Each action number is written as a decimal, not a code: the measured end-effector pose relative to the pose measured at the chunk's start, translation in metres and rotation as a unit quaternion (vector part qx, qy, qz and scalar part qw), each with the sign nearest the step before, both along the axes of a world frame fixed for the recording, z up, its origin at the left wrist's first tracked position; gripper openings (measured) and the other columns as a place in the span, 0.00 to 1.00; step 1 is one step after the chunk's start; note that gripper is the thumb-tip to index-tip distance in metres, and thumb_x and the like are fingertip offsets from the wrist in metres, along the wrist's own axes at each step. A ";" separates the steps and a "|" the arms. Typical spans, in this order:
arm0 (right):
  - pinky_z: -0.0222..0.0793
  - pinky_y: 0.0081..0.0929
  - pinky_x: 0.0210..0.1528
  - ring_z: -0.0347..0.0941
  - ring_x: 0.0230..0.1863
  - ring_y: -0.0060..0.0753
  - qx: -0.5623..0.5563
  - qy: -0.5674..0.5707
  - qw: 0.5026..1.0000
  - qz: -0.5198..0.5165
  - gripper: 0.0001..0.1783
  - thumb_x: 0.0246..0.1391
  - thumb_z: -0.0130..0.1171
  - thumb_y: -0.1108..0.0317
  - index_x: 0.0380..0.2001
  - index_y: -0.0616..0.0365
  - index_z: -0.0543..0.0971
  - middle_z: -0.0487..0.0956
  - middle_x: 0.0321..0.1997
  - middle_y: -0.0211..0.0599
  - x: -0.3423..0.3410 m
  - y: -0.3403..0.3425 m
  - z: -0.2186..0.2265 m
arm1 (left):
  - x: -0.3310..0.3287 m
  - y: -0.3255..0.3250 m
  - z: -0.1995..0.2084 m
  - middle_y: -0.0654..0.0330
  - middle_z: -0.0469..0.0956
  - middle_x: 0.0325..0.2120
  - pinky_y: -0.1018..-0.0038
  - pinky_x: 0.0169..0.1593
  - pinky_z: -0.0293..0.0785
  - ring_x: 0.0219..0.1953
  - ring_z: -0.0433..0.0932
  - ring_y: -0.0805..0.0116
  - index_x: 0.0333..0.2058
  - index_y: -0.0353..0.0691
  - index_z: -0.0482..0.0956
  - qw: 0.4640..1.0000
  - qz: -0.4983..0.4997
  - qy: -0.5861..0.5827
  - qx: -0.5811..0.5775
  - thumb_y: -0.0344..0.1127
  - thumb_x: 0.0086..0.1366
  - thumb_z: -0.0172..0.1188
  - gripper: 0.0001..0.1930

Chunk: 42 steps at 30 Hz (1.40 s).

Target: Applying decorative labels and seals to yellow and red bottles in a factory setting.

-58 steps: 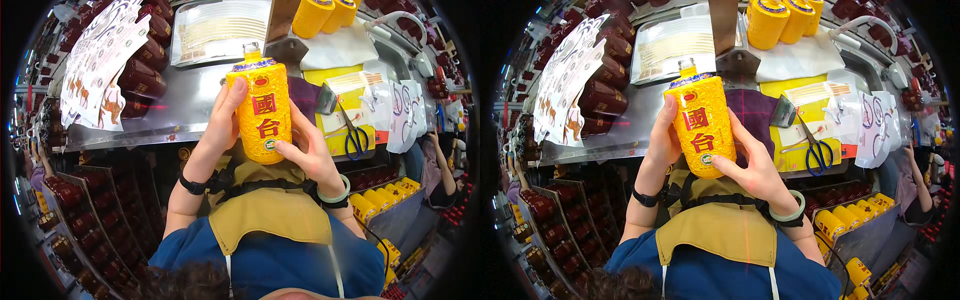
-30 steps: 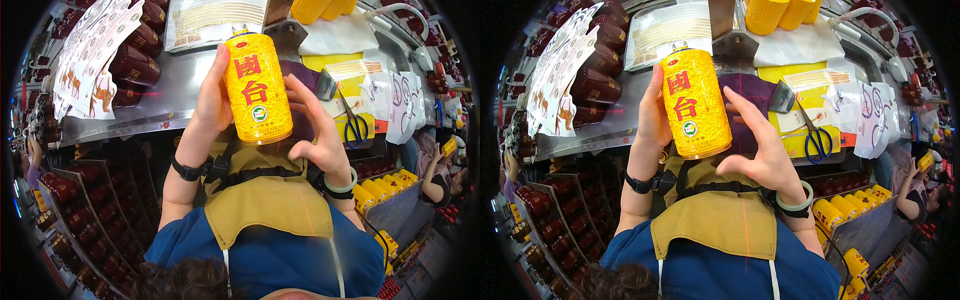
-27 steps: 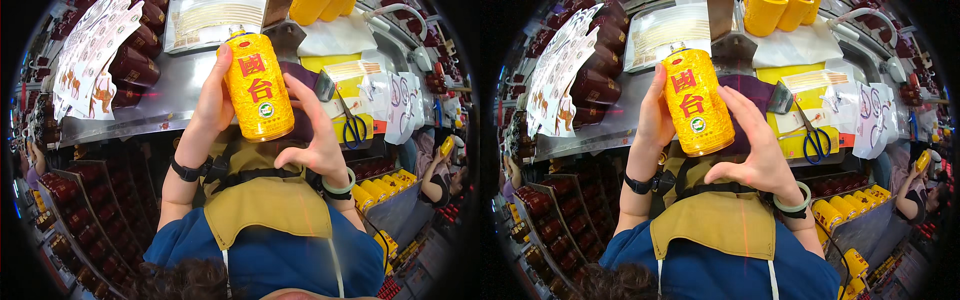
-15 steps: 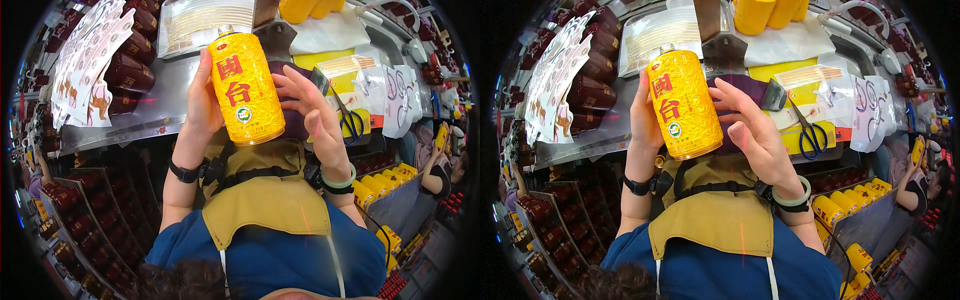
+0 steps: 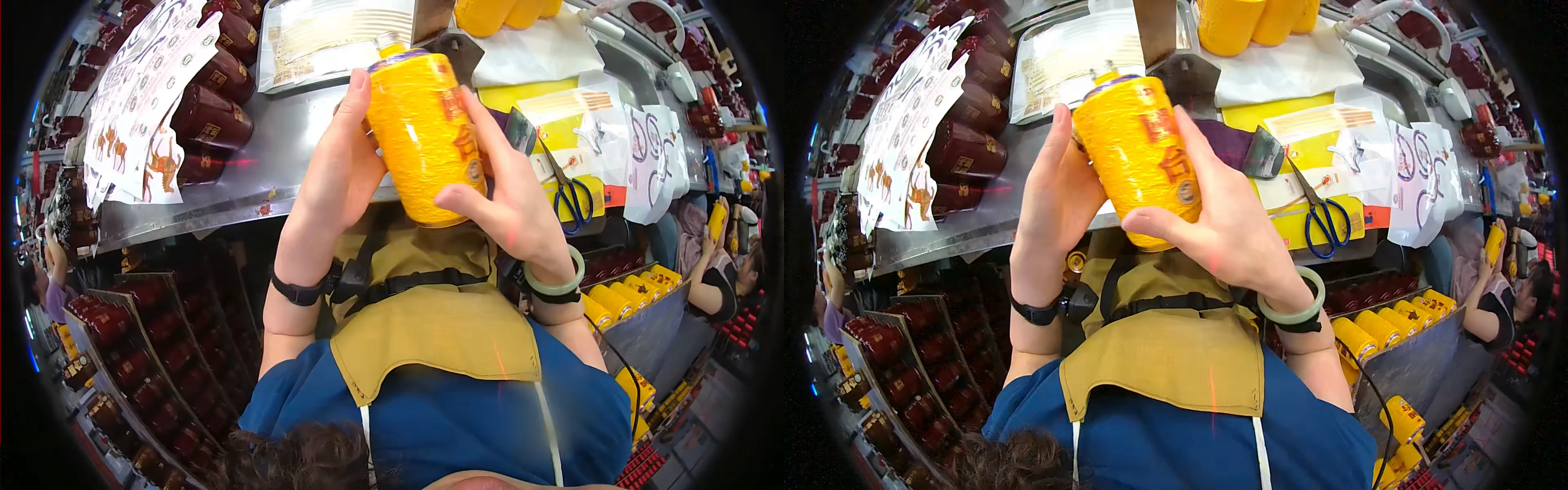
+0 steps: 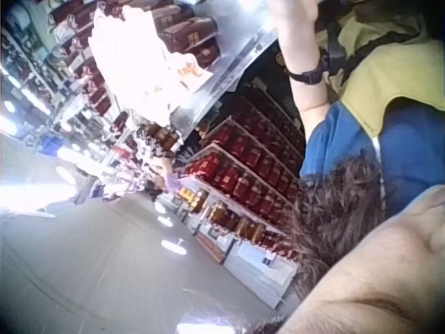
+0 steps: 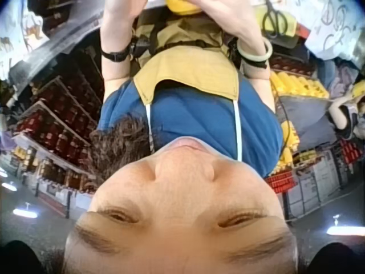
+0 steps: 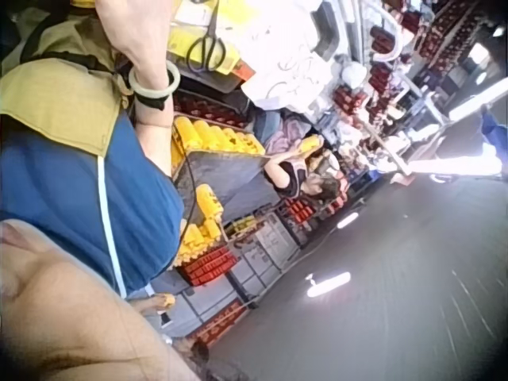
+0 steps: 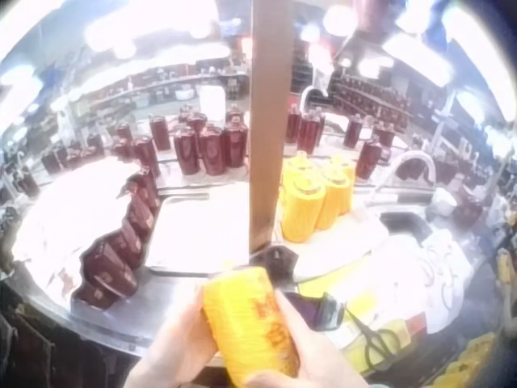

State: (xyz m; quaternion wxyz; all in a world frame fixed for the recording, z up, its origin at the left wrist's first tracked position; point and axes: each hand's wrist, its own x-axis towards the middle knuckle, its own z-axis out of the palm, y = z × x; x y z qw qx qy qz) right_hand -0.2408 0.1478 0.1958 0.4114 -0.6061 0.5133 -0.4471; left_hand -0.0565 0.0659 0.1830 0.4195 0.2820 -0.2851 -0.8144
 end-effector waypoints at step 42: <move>0.71 0.28 0.60 0.73 0.59 0.28 0.157 -0.206 0.965 -0.044 0.41 0.66 0.61 0.65 0.73 0.68 0.53 0.76 0.62 0.46 -0.022 0.024 -0.012 | -0.025 0.027 -0.020 0.53 0.70 0.63 0.61 0.68 0.63 0.63 0.70 0.62 0.68 0.35 0.61 0.988 -0.093 -0.118 -0.040 0.54 0.79 0.43 0.31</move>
